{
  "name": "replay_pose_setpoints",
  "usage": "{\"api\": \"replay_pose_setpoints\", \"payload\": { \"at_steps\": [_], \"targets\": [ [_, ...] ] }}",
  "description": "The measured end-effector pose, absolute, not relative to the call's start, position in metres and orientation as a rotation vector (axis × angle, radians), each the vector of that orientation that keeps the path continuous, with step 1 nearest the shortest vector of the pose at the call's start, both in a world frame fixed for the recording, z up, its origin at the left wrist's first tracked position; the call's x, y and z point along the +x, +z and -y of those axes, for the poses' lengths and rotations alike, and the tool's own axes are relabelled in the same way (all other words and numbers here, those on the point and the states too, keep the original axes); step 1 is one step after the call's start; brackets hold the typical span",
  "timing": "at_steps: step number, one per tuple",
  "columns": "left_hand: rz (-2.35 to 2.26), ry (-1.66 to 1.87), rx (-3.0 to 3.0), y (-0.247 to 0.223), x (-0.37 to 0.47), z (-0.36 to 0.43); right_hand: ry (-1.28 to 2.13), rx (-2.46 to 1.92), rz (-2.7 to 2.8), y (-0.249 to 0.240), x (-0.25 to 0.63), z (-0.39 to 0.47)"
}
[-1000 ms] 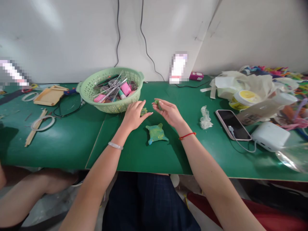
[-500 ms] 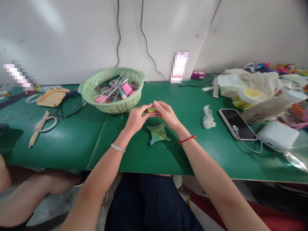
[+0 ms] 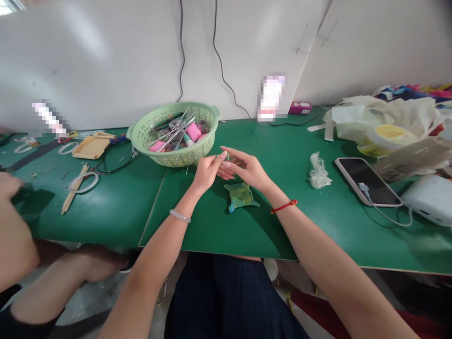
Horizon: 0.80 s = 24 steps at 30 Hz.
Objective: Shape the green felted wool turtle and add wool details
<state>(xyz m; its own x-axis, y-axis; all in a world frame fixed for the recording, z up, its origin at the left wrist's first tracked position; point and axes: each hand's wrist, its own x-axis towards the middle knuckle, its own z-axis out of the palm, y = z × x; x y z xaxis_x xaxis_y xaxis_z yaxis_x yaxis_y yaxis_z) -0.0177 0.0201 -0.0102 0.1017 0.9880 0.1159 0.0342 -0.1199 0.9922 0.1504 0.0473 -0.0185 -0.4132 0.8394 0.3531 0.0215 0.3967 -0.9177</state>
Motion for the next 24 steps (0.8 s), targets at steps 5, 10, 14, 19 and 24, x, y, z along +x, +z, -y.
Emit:
{"api": "replay_pose_setpoints", "payload": {
  "at_steps": [5, 10, 14, 19, 24],
  "targets": [
    [-1.026, 1.219, 1.292, -0.0109, -0.0184, -0.0225, 1.039, -0.785, 1.706, -0.017, 0.1516, -0.0467],
    [-1.038, 1.319, 1.306, -0.0114, -0.0205, -0.0255, 0.921, -0.794, 1.625, -0.018, 0.1522, -0.0487],
    [-1.063, 1.458, 1.401, -0.0098, -0.0211, -0.0246, 0.974, -0.798, 1.649, -0.0159, 0.1523, -0.0469],
    [-1.056, 1.424, 1.419, -0.0089, -0.0204, -0.0222, 0.877, -0.753, 1.73, -0.0123, 0.1524, -0.0432],
    [-1.056, 1.425, 1.345, -0.0063, -0.0205, -0.0222, 0.796, -0.812, 1.654, -0.0127, 0.1528, -0.0447]
  ]
}}
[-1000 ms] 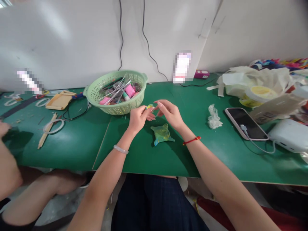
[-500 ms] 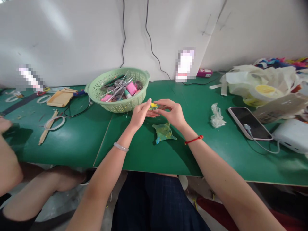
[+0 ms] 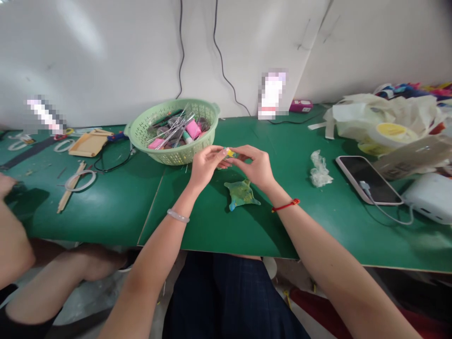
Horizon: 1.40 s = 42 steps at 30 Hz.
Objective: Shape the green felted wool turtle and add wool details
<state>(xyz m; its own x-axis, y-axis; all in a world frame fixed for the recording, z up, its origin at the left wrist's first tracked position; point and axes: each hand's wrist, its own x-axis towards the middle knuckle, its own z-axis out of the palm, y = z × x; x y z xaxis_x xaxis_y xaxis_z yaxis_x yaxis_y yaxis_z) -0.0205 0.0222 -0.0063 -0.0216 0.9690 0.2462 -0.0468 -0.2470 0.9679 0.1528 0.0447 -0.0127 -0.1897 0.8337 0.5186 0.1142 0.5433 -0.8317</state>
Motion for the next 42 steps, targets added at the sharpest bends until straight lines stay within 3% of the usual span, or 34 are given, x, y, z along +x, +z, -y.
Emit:
{"api": "replay_pose_setpoints", "payload": {
  "at_steps": [19, 30, 42],
  "targets": [
    [-1.009, 1.431, 1.323, -0.006, -0.015, -0.023, 1.521, -0.807, 1.586, 0.001, 0.158, -0.04],
    [-0.935, 1.418, 1.285, -0.002, -0.019, -0.021, 1.356, -0.755, 1.55, -0.002, 0.158, -0.046],
    [-1.032, 1.496, 1.329, -0.001, -0.018, -0.02, 1.586, -0.725, 1.39, -0.007, 0.157, -0.045]
  ]
}}
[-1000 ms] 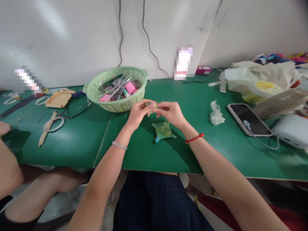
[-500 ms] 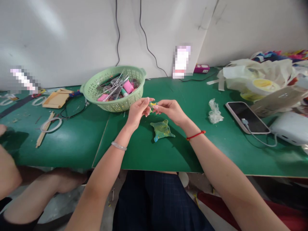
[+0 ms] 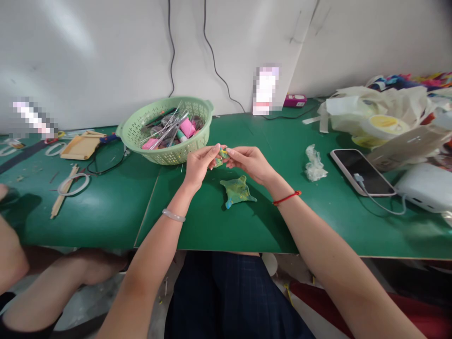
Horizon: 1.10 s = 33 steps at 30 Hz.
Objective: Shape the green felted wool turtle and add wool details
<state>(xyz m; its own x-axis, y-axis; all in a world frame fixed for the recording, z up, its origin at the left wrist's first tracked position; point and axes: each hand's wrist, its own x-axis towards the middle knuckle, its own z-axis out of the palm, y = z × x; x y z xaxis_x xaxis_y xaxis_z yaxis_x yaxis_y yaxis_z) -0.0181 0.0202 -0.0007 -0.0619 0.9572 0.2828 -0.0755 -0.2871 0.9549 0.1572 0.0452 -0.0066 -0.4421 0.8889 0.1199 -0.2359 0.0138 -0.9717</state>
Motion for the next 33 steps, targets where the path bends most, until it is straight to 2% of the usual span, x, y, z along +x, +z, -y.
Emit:
{"api": "replay_pose_setpoints", "payload": {
  "at_steps": [13, 26, 33],
  "targets": [
    [-1.142, 1.483, 1.269, -0.0033, -0.0155, -0.0214, 1.256, -0.795, 1.509, -0.0058, 0.1571, -0.0478],
    [-1.097, 1.446, 1.3, -0.0045, -0.0166, -0.02, 1.517, -0.799, 1.465, -0.0059, 0.1557, -0.0441],
    [-1.076, 1.358, 1.154, -0.0006, -0.0179, -0.0187, 1.416, -0.819, 1.379, -0.0095, 0.1569, -0.0492]
  ]
}}
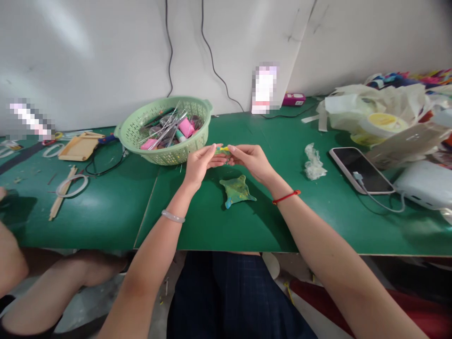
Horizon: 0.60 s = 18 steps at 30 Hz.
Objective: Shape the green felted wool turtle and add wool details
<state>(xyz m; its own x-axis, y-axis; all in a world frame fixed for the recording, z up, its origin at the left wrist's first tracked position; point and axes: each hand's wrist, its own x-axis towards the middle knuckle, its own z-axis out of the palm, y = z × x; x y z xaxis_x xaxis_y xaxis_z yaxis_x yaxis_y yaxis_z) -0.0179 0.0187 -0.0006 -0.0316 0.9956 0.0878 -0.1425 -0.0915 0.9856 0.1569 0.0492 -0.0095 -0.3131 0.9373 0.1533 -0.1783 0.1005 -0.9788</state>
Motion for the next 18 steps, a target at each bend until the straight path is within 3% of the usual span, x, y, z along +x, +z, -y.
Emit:
{"api": "replay_pose_setpoints", "payload": {
  "at_steps": [11, 18],
  "targets": [
    [-1.152, 1.321, 1.358, -0.0039, -0.016, -0.0146, 1.134, -0.787, 1.406, -0.0093, 0.1551, -0.0486],
    [-1.198, 1.414, 1.399, -0.0068, -0.0164, -0.0151, 1.139, -0.732, 1.45, -0.0092, 0.1539, -0.0474]
  ]
}}
